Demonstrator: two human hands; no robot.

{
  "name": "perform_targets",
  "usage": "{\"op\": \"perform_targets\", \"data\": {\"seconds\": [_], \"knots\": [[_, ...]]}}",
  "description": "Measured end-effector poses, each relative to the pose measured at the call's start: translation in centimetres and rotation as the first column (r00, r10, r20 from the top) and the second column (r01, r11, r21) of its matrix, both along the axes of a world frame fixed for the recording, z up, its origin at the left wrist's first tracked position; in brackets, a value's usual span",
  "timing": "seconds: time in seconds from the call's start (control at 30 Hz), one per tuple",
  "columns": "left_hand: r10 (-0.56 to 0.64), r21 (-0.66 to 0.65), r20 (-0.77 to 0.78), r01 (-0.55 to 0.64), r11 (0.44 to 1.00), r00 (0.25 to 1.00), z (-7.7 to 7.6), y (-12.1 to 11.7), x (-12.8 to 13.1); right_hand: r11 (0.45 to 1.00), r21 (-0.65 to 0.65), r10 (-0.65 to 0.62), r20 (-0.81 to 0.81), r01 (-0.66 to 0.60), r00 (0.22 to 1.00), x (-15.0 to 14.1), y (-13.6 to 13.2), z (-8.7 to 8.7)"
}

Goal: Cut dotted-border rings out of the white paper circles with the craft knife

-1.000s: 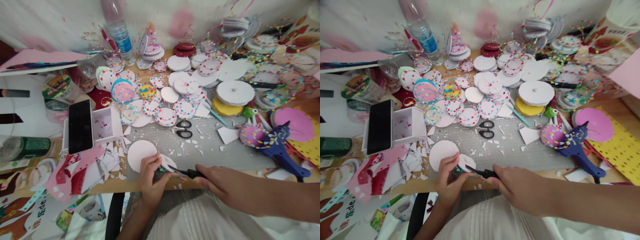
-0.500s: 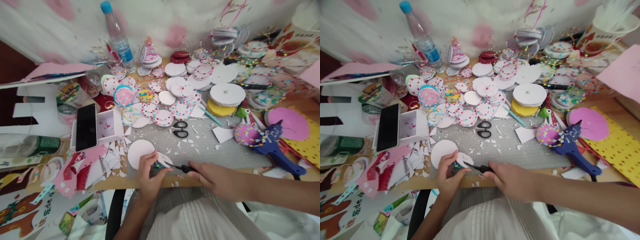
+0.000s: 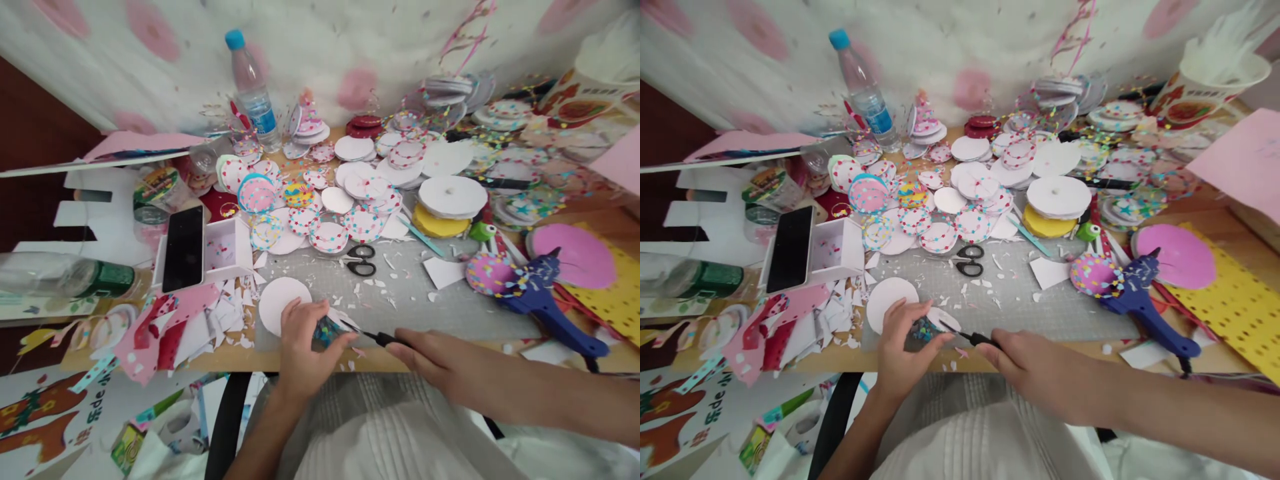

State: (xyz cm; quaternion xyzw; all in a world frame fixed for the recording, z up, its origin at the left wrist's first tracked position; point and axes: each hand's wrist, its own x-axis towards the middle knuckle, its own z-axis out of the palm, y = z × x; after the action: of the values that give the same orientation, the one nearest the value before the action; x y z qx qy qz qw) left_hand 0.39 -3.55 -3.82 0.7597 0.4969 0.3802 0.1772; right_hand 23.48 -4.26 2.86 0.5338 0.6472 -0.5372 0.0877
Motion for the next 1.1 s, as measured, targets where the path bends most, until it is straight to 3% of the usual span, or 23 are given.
{"op": "perform_targets", "data": {"seconds": [0.33,0.6,1.1], "knots": [[0.012,0.044,0.015,-0.012,0.999,1.000,-0.3,-0.4,-0.3,0.992,0.026,0.121,0.076,-0.123,0.990,-0.5,0.0,-1.1],[0.021,-0.002,0.051,-0.021,1.000,0.998,-0.6,-0.8,-0.6,0.977,0.030,0.206,0.107,-0.210,0.973,-0.4,0.5,-1.6],[0.048,-0.047,0.087,-0.044,0.998,0.995,-0.7,-0.3,-0.7,0.964,0.142,0.222,0.045,-0.226,0.974,0.1,0.8,-3.2]]}}
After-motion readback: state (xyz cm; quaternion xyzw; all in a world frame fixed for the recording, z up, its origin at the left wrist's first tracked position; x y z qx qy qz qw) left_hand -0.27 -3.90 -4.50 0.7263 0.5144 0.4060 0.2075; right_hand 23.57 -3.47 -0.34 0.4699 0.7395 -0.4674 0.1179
